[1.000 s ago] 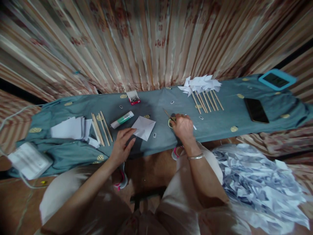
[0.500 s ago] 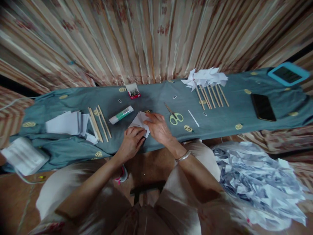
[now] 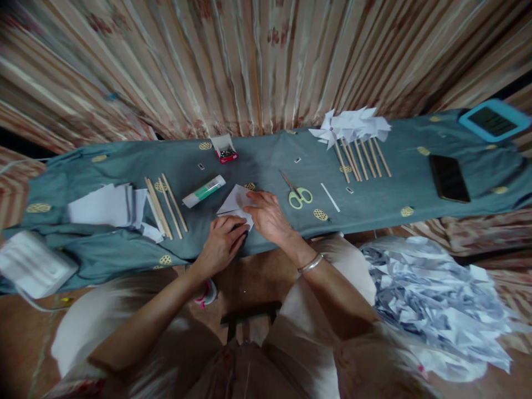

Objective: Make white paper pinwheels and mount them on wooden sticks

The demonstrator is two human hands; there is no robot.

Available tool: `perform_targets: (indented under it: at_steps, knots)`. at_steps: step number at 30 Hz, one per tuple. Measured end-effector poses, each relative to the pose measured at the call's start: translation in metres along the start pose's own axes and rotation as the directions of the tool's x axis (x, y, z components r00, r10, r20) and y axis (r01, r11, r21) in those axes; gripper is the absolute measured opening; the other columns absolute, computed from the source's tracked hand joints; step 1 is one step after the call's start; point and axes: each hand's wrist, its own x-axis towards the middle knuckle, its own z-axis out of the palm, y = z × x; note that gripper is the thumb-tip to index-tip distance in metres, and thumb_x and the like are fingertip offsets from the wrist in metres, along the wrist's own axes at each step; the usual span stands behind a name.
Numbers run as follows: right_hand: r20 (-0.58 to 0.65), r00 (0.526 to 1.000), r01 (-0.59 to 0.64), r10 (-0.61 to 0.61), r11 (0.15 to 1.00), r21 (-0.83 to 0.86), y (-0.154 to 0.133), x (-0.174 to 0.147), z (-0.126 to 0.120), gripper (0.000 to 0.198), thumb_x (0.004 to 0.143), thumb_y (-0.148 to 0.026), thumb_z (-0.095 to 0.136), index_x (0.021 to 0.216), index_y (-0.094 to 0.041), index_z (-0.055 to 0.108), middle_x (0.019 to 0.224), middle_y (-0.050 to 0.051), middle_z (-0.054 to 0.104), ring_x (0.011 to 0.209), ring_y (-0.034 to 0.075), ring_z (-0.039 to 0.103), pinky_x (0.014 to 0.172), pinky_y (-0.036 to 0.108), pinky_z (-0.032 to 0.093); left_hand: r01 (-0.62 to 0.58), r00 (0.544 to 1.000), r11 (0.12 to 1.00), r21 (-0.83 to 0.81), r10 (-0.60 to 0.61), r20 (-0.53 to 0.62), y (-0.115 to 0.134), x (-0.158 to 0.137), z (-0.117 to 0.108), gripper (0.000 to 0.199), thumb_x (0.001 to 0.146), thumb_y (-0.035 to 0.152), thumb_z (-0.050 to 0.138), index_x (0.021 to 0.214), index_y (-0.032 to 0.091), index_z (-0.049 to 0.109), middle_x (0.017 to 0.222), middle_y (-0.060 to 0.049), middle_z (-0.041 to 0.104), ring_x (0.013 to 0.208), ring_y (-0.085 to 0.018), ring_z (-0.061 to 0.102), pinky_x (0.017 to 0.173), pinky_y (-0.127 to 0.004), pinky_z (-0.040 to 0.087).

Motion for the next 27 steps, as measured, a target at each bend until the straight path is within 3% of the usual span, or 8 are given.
perform_targets:
  at_steps: [8,12,15,19,22,27]
  knots:
    - [-0.017,1.000,-0.009,0.010,0.999,0.039,0.002,0.000,0.003,0.041,0.085,-0.006,0.045,0.107,-0.020,0.077,0.139,0.012,0.060,0.125,0.030,0.050,0.104,0.051,0.038,-0.053,0.998,0.995,-0.081,0.050,-0.032,0.009,-0.011,-0.003,0.024,0.099,0.021,0.047,0.109,0.017,0.068,0.112,-0.009,0.068,0.111,-0.024,0.055,0.092,-0.041,0.040]
    - [-0.115,0.993,-0.008,0.022,0.992,0.127,0.006,0.000,0.002,0.041,0.089,-0.011,0.044,0.116,-0.021,0.073,0.137,0.010,0.061,0.126,0.027,0.052,0.105,0.048,0.042,-0.048,0.991,0.994,-0.097,0.035,-0.132,0.001,-0.012,-0.016,0.023,0.098,0.024,0.050,0.112,0.019,0.068,0.111,-0.008,0.069,0.109,-0.023,0.056,0.092,-0.040,0.041]
    - [-0.214,0.973,-0.048,0.090,0.980,0.192,0.012,0.004,0.001,0.040,0.093,-0.016,0.042,0.123,-0.020,0.068,0.135,0.010,0.062,0.125,0.026,0.053,0.108,0.046,0.043,0.039,0.962,0.998,-0.050,-0.051,-0.269,-0.023,-0.010,-0.033,0.023,0.097,0.029,0.053,0.112,0.021,0.068,0.110,-0.007,0.069,0.108,-0.023,0.057,0.095,-0.040,0.042]
    - [-0.265,0.951,-0.098,0.158,0.969,0.226,0.018,0.011,0.004,0.039,0.093,-0.021,0.044,0.123,-0.022,0.068,0.132,0.010,0.065,0.122,0.028,0.056,0.109,0.050,0.044,0.263,0.878,0.964,-0.027,-0.251,-0.409,-0.064,-0.006,-0.053,0.037,0.093,0.038,0.055,0.125,0.020,0.062,0.121,-0.009,0.065,0.114,-0.026,0.056,0.101,-0.043,0.044]
    - [-0.283,0.947,-0.086,0.151,0.969,0.230,0.016,0.017,0.008,0.037,0.092,-0.022,0.047,0.121,-0.022,0.069,0.129,0.011,0.066,0.120,0.028,0.058,0.107,0.051,0.045,0.369,0.867,0.929,0.040,-0.328,-0.376,-0.085,-0.004,-0.058,0.044,0.089,0.039,0.059,0.128,0.017,0.060,0.125,-0.012,0.064,0.117,-0.029,0.055,0.102,-0.046,0.042]
    - [-0.293,0.945,-0.078,0.145,0.971,0.227,0.008,0.024,0.011,0.035,0.092,-0.023,0.047,0.118,-0.018,0.070,0.127,0.014,0.067,0.118,0.029,0.059,0.106,0.051,0.045,0.440,0.888,0.882,0.169,-0.400,-0.226,-0.097,0.003,-0.054,0.037,0.086,0.033,0.061,0.118,0.016,0.067,0.114,-0.013,0.069,0.111,-0.033,0.056,0.097,-0.049,0.043]
